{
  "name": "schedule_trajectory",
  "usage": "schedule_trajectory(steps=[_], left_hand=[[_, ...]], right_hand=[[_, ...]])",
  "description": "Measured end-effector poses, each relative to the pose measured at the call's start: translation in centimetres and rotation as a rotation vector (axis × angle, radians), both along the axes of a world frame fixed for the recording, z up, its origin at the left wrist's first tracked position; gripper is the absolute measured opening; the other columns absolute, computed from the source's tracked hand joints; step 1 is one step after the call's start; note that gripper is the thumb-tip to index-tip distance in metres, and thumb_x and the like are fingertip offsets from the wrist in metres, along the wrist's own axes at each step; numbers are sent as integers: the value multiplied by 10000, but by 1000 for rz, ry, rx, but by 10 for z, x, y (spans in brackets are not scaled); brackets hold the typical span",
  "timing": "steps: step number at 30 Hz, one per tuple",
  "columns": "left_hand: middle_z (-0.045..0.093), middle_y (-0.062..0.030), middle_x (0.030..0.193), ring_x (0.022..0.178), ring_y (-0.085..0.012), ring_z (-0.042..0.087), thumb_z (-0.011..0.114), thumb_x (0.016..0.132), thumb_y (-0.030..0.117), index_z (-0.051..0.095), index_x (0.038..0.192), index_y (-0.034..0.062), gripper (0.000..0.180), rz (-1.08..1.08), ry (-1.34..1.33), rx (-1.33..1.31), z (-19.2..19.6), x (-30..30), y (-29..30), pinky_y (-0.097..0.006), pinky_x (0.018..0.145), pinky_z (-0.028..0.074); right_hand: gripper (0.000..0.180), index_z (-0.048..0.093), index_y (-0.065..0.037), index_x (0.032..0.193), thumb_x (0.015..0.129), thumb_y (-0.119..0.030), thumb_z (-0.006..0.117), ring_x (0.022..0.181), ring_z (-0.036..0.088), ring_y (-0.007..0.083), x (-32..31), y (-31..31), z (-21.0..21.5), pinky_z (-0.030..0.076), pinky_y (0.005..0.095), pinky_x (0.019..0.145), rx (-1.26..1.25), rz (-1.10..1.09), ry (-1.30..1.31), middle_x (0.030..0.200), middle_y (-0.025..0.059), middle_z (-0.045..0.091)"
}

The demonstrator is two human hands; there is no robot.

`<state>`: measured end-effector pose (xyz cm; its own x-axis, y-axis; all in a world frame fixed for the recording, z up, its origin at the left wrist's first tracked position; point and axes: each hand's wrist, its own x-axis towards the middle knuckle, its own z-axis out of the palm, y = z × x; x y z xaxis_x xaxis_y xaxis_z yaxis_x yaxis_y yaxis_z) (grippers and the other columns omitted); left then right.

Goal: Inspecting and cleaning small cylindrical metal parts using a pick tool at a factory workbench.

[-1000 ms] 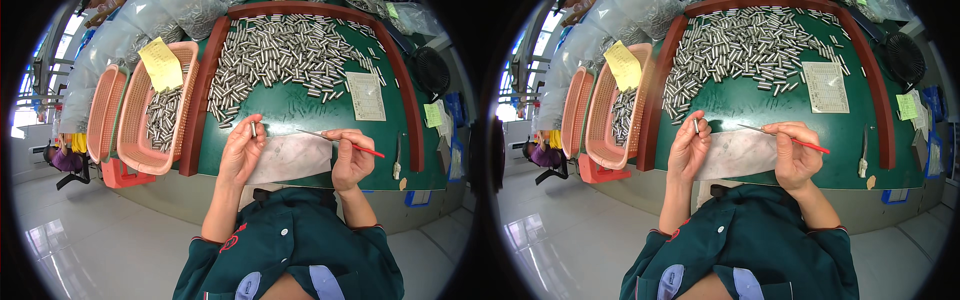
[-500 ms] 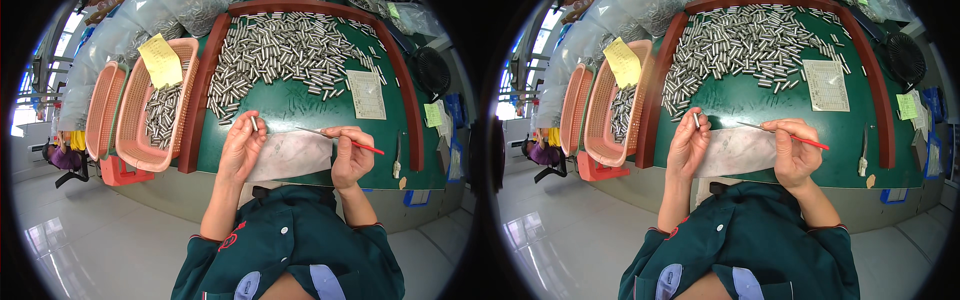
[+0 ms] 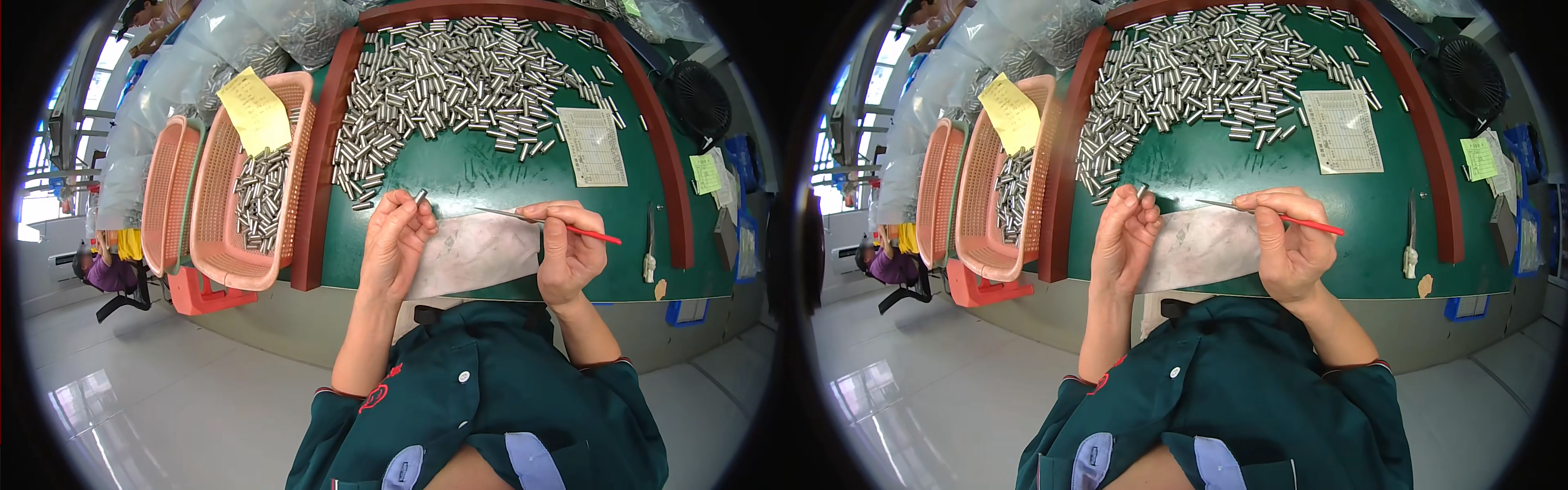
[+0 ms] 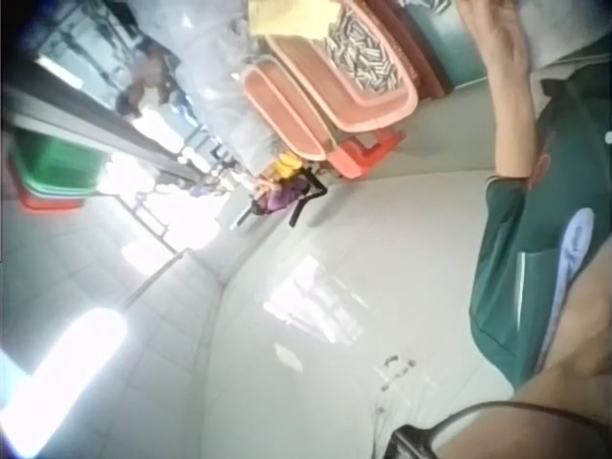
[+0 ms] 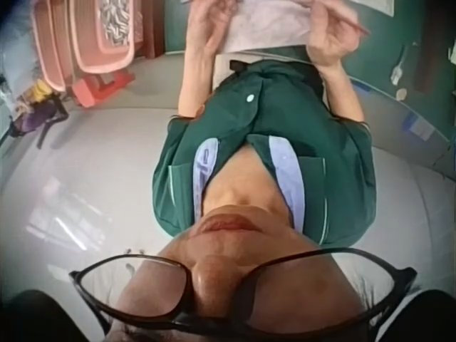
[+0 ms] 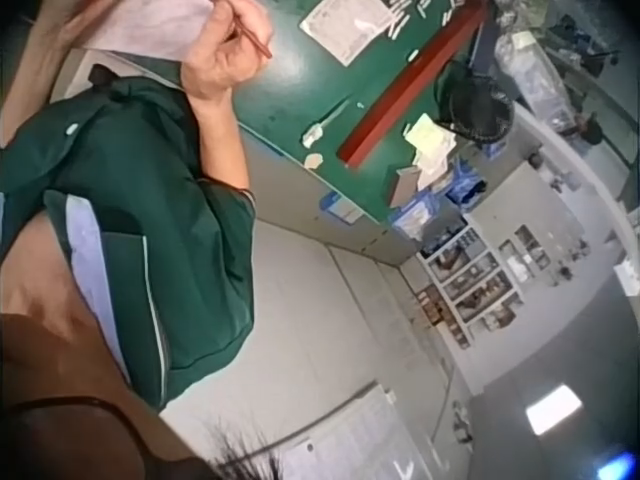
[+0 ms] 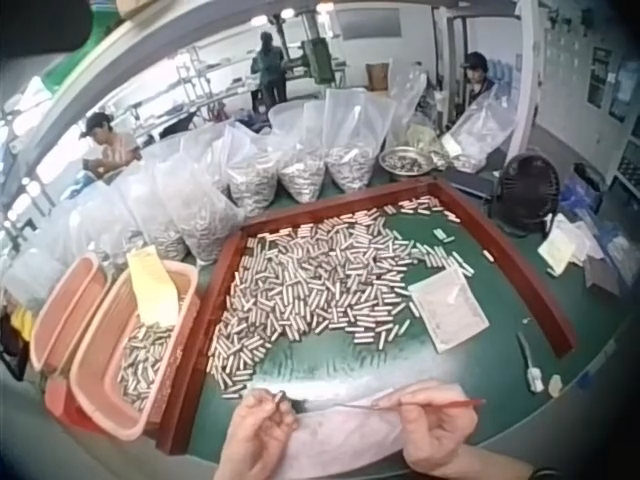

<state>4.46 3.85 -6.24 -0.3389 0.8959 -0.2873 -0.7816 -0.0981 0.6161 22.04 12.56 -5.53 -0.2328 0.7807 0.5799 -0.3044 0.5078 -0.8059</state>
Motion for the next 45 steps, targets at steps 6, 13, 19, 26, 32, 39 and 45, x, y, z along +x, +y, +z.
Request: schedule_trajectory(steps=[6,13,19,26,32,39,45], left_hand=[[584,-77,814,723,-152,563,556,843,87,505,863,83,55,0,-6,-12,0,0,0,-272,693,469],[577,-101,814,715,-163,585,531,843,20,493,882,27,54,138,362,-71,14,6,-5,-282,697,481],[578,-117,897,732,-127,553,565,786,-80,540,923,-51,143,758,1680,-153,65,-29,-28,-228,658,468],[536,-88,852,853,-167,512,579,774,-40,556,860,-23,91,787,1989,-465,73,-62,-33,-297,711,451],[553,-110,860,784,-277,525,661,712,72,599,870,8,181,-183,1927,-219,46,15,-18,-354,655,426],[483,-122,1143,1054,-301,446,650,721,156,569,1100,51,401,-381,2025,-205,26,20,-19,-405,902,340],[541,-118,968,896,-293,505,677,685,86,597,969,25,302,-227,2030,-139,41,2,3,-385,775,392]], right_hand=[[94,491,34,924,835,61,509,739,597,210,-1,0,0,500,285,672,-4,4,9,815,160,607],[103,497,34,916,824,77,513,732,598,212,-1,-2,0,496,283,661,-4,-6,19,810,154,610],[124,502,24,905,803,87,533,714,603,207,3,-1,-1,495,275,629,12,-40,8,803,147,620],[120,531,16,859,767,80,575,639,603,208,-1,2,1,491,269,567,57,-86,-5,759,127,622],[136,532,7,834,737,81,593,584,598,227,4,6,1,478,279,539,216,-75,-322,706,121,608],[125,533,-26,796,717,37,607,494,517,237,1,9,5,405,311,454,210,-236,-391,617,75,531],[143,533,-7,809,716,64,616,506,543,225,2,10,4,417,283,451,200,-251,-270,641,89,562]])
